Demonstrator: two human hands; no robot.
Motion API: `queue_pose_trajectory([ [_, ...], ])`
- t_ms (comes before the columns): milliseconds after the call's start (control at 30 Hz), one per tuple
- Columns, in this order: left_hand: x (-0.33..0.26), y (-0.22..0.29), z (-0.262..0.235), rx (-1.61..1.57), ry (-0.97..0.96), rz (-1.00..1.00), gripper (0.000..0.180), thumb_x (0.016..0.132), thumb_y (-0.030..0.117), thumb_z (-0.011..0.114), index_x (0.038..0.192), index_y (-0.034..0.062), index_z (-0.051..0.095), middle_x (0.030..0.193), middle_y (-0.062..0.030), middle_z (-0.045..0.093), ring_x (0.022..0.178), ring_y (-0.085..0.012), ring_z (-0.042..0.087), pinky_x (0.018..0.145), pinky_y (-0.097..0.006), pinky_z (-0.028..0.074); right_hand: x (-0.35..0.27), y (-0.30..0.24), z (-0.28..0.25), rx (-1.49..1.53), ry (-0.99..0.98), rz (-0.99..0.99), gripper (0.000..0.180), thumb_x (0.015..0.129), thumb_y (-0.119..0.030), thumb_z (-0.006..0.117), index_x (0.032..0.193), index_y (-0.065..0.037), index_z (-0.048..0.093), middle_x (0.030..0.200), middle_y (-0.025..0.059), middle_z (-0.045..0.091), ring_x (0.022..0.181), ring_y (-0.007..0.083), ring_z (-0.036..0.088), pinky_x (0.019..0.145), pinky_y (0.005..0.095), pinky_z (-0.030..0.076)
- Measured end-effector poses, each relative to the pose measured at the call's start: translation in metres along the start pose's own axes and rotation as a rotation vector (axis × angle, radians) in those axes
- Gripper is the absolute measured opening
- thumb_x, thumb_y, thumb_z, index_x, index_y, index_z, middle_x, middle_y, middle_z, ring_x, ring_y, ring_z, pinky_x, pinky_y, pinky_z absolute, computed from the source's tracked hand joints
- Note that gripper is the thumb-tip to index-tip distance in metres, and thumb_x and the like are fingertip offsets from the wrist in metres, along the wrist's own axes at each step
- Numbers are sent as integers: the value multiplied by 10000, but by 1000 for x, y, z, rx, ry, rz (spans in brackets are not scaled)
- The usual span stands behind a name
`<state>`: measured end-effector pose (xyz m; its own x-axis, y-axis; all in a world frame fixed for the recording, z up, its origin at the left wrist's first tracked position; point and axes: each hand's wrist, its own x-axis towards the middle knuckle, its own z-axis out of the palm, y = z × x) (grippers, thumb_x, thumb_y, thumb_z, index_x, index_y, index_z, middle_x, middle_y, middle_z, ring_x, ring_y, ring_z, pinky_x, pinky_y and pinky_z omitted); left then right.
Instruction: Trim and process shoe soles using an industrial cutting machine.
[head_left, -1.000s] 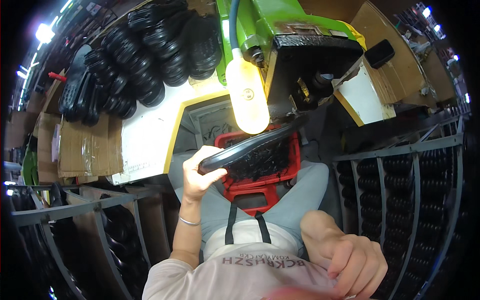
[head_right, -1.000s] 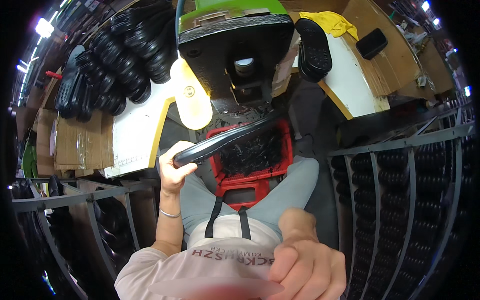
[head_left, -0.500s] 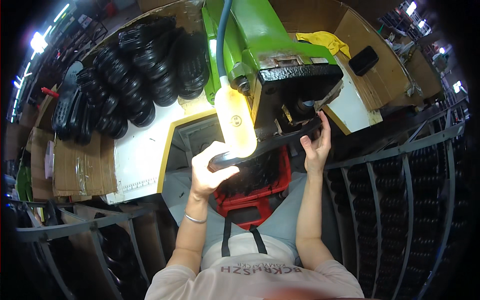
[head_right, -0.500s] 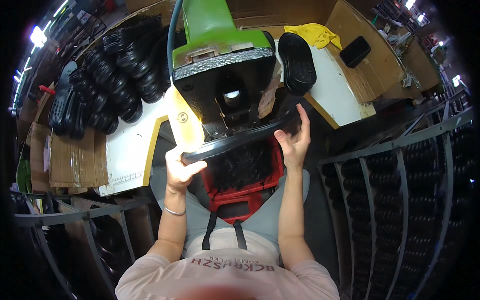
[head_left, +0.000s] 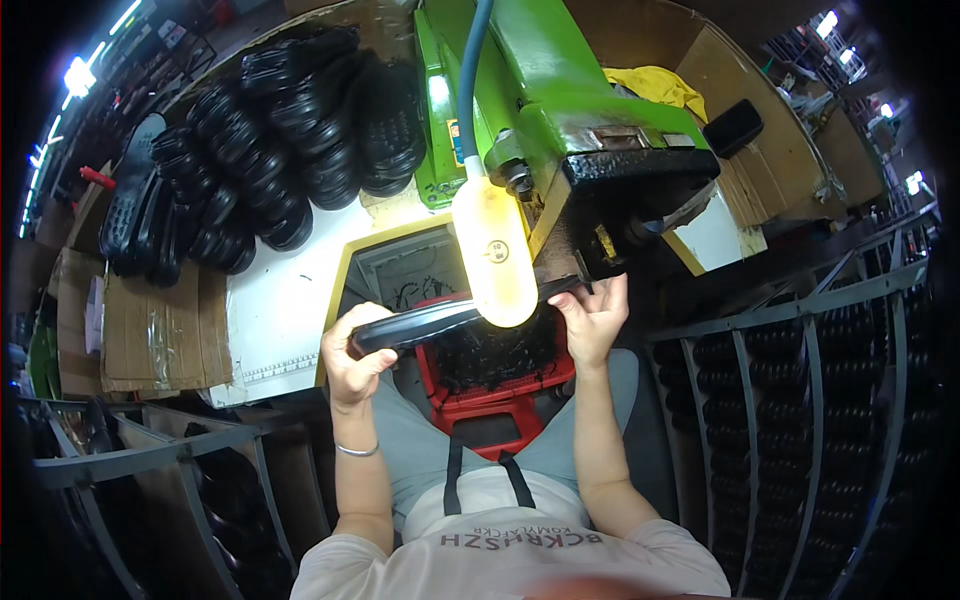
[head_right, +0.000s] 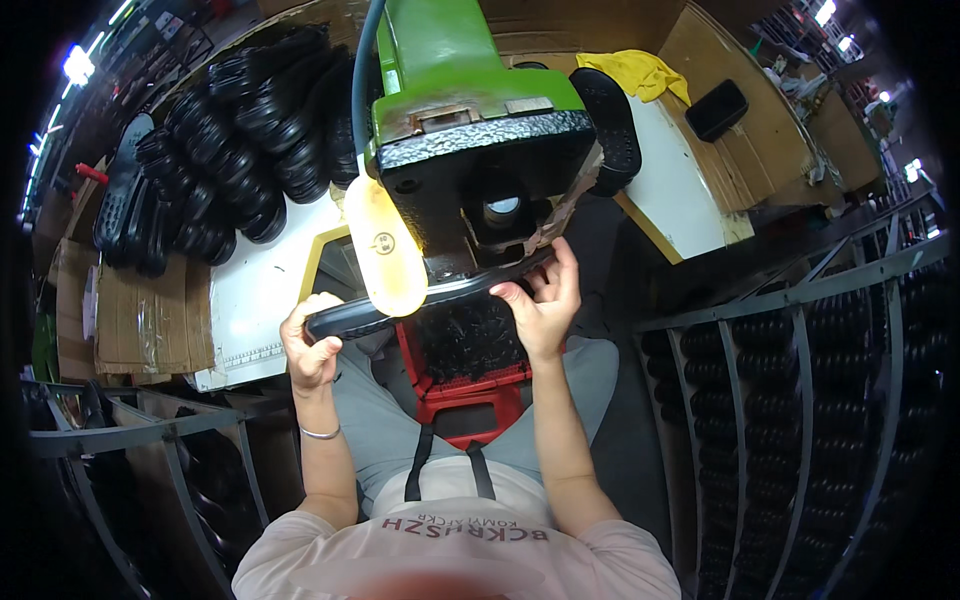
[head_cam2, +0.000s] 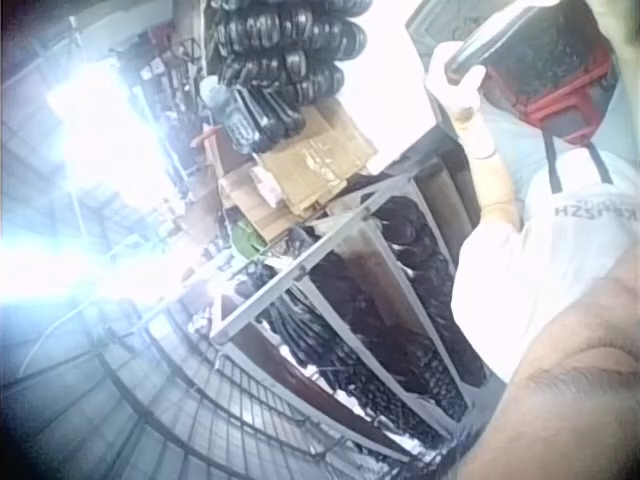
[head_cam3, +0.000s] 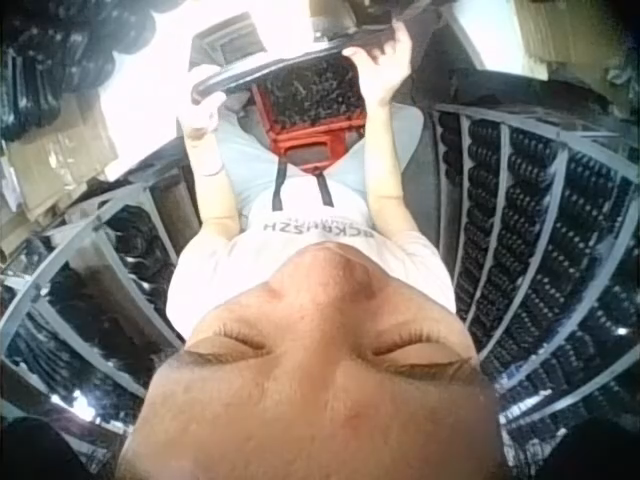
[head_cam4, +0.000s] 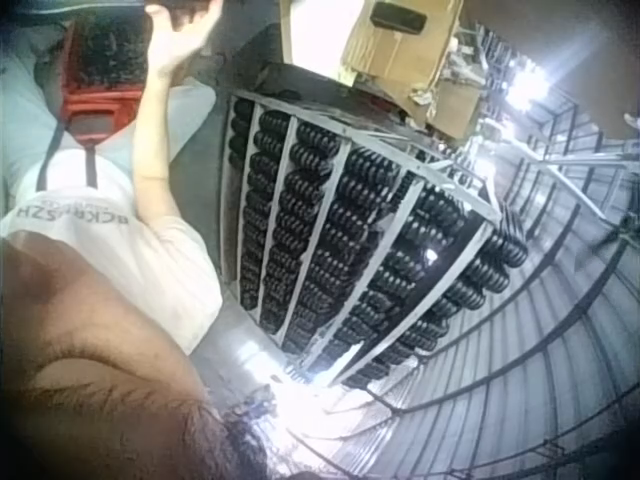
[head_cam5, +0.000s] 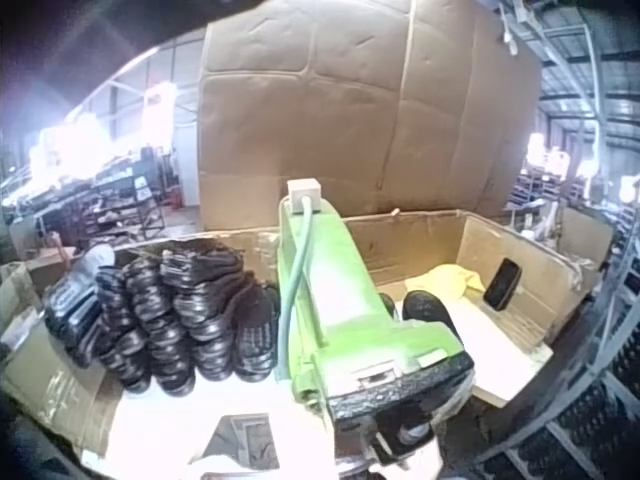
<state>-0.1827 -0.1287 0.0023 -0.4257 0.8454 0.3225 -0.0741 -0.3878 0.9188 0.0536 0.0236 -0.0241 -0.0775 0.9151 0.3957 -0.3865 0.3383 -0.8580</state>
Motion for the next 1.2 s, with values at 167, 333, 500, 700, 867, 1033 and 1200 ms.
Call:
queue_pose_trajectory([
  [167, -16, -23, -43, -145, 11, -14, 367, 646, 143, 852, 849, -15, 590, 822, -92, 583, 843, -227, 581, 916, -425, 471, -17, 6, 19, -39, -9, -30, 831, 625, 90, 824, 1336, 60, 393, 1231, 174, 540, 1080, 236, 574, 915, 343, 522],
  [333, -16, -36, -55, 179, -93, -216, 264, 650, 5, 794, 820, -1, 592, 810, -65, 586, 837, -184, 581, 1012, -422, 422, -24, 12, 35, -312, 40, -314, 745, 537, 49, 877, 1191, 61, 520, 1114, 163, 617, 959, 270, 635, 863, 374, 538],
  [500, 8, -28, 43, 755, -217, 24, 353, 699, 183, 792, 993, 41, 658, 915, -130, 668, 844, -290, 668, 747, -344, 529, -23, 5, 36, -636, -22, -556, 638, 533, -37, 892, 1081, 64, 584, 1031, 192, 640, 938, 343, 635, 833, 407, 531],
  [700, 11, -61, 92, 564, -42, 90, 240, 700, 37, 761, 920, 25, 666, 842, -109, 687, 773, -218, 680, 738, -307, 529, -26, 19, 18, -611, -21, -454, 633, 611, -22, 857, 1171, 72, 576, 1139, 189, 630, 1028, 298, 624, 891, 367, 511],
  [867, -4, -81, 116, -159, 63, -142, 317, 759, -87, 718, 1059, -37, 627, 1002, -80, 676, 912, -157, 638, 846, -300, 508, -58, 86, -19, 124, -32, 449, 527, 852, -44, 682, 1326, 46, 469, 1274, 106, 556, 1159, 193, 529, 1000, 300, 397],
  [1033, -12, -106, 124, -247, 146, -186, 379, 751, -32, 766, 1100, -39, 617, 1030, -89, 669, 941, -170, 626, 867, -311, 496, -84, 115, -47, 459, 36, 860, 558, 894, -231, 662, 1370, -134, 388, 1317, 107, 472, 1194, 275, 494, 942, 530, 446],
  [1200, -11, -125, 124, -270, 157, -141, 394, 734, -40, 773, 1095, -47, 615, 1037, -96, 675, 929, -150, 636, 857, -289, 504, -65, 91, -63, 265, 212, 710, 531, 870, -195, 692, 1314, -118, 410, 1271, 125, 491, 1124, 298, 546, 823, 546, 535],
])
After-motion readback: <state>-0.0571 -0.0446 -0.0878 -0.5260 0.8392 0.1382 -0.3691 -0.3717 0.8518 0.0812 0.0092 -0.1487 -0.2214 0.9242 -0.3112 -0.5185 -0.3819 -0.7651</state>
